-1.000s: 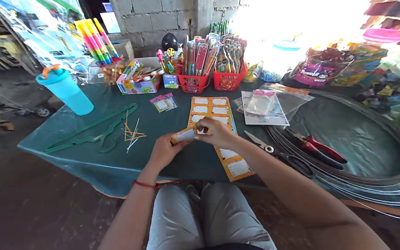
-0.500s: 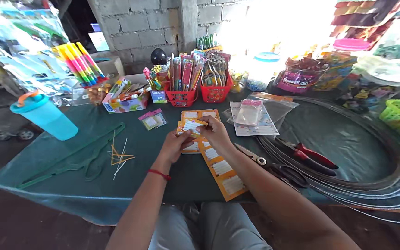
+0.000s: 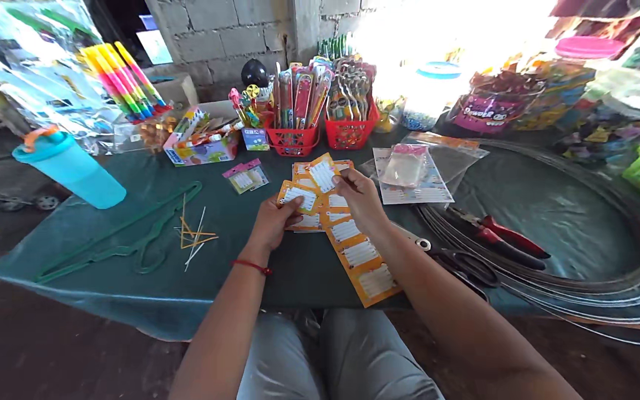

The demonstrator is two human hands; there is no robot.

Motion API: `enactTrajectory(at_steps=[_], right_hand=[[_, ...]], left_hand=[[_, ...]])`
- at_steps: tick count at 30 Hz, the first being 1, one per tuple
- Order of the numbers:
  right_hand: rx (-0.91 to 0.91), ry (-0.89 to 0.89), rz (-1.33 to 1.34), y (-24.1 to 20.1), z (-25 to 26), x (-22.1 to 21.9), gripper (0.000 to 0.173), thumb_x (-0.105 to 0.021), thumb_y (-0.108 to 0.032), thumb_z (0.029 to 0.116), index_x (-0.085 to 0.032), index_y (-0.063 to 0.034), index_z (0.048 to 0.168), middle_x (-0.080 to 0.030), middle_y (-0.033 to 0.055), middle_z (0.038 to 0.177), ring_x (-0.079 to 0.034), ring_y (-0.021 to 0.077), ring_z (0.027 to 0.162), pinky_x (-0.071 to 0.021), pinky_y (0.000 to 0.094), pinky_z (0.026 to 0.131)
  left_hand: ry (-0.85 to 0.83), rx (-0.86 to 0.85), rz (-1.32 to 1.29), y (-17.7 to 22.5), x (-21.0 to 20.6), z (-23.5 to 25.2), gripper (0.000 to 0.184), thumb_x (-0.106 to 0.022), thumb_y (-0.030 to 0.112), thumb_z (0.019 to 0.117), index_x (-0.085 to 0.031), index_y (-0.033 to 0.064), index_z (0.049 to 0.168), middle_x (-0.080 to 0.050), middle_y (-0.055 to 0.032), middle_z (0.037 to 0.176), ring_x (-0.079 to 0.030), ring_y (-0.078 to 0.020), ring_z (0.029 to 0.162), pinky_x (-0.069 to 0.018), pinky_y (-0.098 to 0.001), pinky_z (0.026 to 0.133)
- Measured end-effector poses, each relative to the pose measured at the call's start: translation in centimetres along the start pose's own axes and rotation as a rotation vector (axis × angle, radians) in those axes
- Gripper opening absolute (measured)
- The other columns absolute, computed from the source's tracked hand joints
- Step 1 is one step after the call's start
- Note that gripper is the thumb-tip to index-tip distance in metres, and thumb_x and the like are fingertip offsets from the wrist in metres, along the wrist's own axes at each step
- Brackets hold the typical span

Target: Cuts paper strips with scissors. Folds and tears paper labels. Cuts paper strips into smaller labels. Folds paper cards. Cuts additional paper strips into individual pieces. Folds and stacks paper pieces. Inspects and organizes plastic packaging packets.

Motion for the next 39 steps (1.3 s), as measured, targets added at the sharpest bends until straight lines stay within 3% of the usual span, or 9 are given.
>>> enactTrajectory(at_steps=[3,8,11,16,24,29,33,37,39], right_hand=[[-0.040,-0.026,0.252,0.1,0.2,0.0,0.013,-0.051,-0.014,0.1060,-0.061,-0.0066,0.105,-0.060,-0.0028,0.090,-0.058,0.0029,0.082,-0.0520,0.0247,0.079],[0.025,-0.291,-0.046,0.2,0.0,-0.9,0.015,-0.060,-0.009,0.0990,-0.067,0.0042,0.102,-0.060,0.0147,0.120,-0.061,0.0168,0.106,-0.0535,0.0326,0.087],[0.047,-0.288,-0.161,0.5,0.1,-1.2,0.014,-0.066,-0.010,0.0970,-0.068,0.0034,0.094,-0.064,0.0132,0.104,-0.062,0.0147,0.087,-0.0536,0.0299,0.075],[-0.058,-0.193,-0.121,0.1,0.0,-0.7,0.014,-0.065,-0.011,0.0995,-0.067,0.0020,0.097,-0.060,0.0047,0.079,-0.053,0.0068,0.067,-0.0460,0.0235,0.064],[-0.061,-0.093,-0.032,0.7,0.0,-0.6,0.015,-0.064,-0.012,0.1003,-0.068,0.0017,0.099,-0.062,0.0041,0.080,-0.056,0.0063,0.068,-0.0495,0.0238,0.067],[-0.021,0.096,0.228,1.1,0.2,-0.1,0.012,-0.062,-0.004,0.0984,-0.062,-0.0006,0.110,-0.063,0.0039,0.095,-0.062,0.0081,0.081,-0.0558,0.0288,0.077],[-0.062,0.016,0.527,0.9,0.3,-0.2,0.036,-0.052,0.003,0.1001,-0.048,-0.0126,0.133,-0.062,0.0010,0.102,-0.066,0.0109,0.089,-0.0574,0.0330,0.084],[-0.105,-0.136,0.467,1.1,-0.1,-1.1,0.013,-0.055,0.002,0.0982,-0.061,-0.0059,0.106,-0.064,-0.0004,0.093,-0.064,0.0077,0.083,-0.0563,0.0284,0.080],[-0.078,-0.225,0.272,1.2,-0.3,-1.4,0.012,-0.059,-0.003,0.0976,-0.064,-0.0006,0.108,-0.064,0.0029,0.099,-0.061,0.0080,0.090,-0.0532,0.0293,0.086]], left_hand=[[0.045,-0.007,0.029,0.2,0.1,0.1,0.008,-0.063,0.002,0.0986,-0.064,0.0003,0.106,-0.072,-0.0040,0.085,-0.070,-0.0089,0.069,-0.0596,-0.0234,0.066],[0.083,-0.075,0.109,-0.1,0.3,0.3,0.019,-0.062,-0.014,0.0901,-0.063,-0.0004,0.104,-0.069,-0.0024,0.083,-0.066,-0.0077,0.070,-0.0579,-0.0240,0.067],[0.070,-0.088,0.139,-0.2,0.3,0.2,0.024,-0.064,-0.017,0.0870,-0.063,-0.0008,0.105,-0.069,-0.0024,0.085,-0.066,-0.0072,0.071,-0.0572,-0.0233,0.066],[-0.004,-0.052,-0.084,0.0,0.2,0.0,0.020,-0.053,-0.011,0.0976,-0.064,0.0038,0.105,-0.071,-0.0023,0.085,-0.067,-0.0078,0.068,-0.0584,-0.0224,0.066],[0.009,-0.062,-0.141,0.0,0.3,0.1,0.013,-0.057,-0.002,0.1006,-0.064,0.0035,0.109,-0.073,-0.0046,0.091,-0.072,-0.0117,0.076,-0.0612,-0.0272,0.072],[0.069,-0.097,-0.191,-0.2,0.6,0.5,0.013,-0.056,-0.001,0.1012,-0.063,0.0043,0.111,-0.072,-0.0049,0.096,-0.072,-0.0137,0.081,-0.0618,-0.0308,0.076],[0.128,-0.099,-0.173,-0.3,0.8,0.6,0.017,-0.061,-0.001,0.0988,-0.062,0.0047,0.114,-0.072,-0.0043,0.096,-0.072,-0.0134,0.080,-0.0617,-0.0300,0.074],[0.132,-0.104,-0.128,-0.1,0.8,0.5,0.018,-0.064,-0.001,0.0970,-0.063,0.0051,0.114,-0.072,-0.0033,0.094,-0.071,-0.0111,0.077,-0.0608,-0.0276,0.071],[0.135,-0.118,-0.077,0.0,0.6,0.4,0.017,-0.063,-0.003,0.0971,-0.063,0.0054,0.112,-0.072,-0.0011,0.092,-0.069,-0.0092,0.076,-0.0598,-0.0269,0.071]])
Point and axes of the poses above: each hand's wrist, its own z-axis towards the middle knuckle, its own x-axis out of the back of the hand, y = z × x, the point moved 2 cm from there along z, towards the middle knuckle
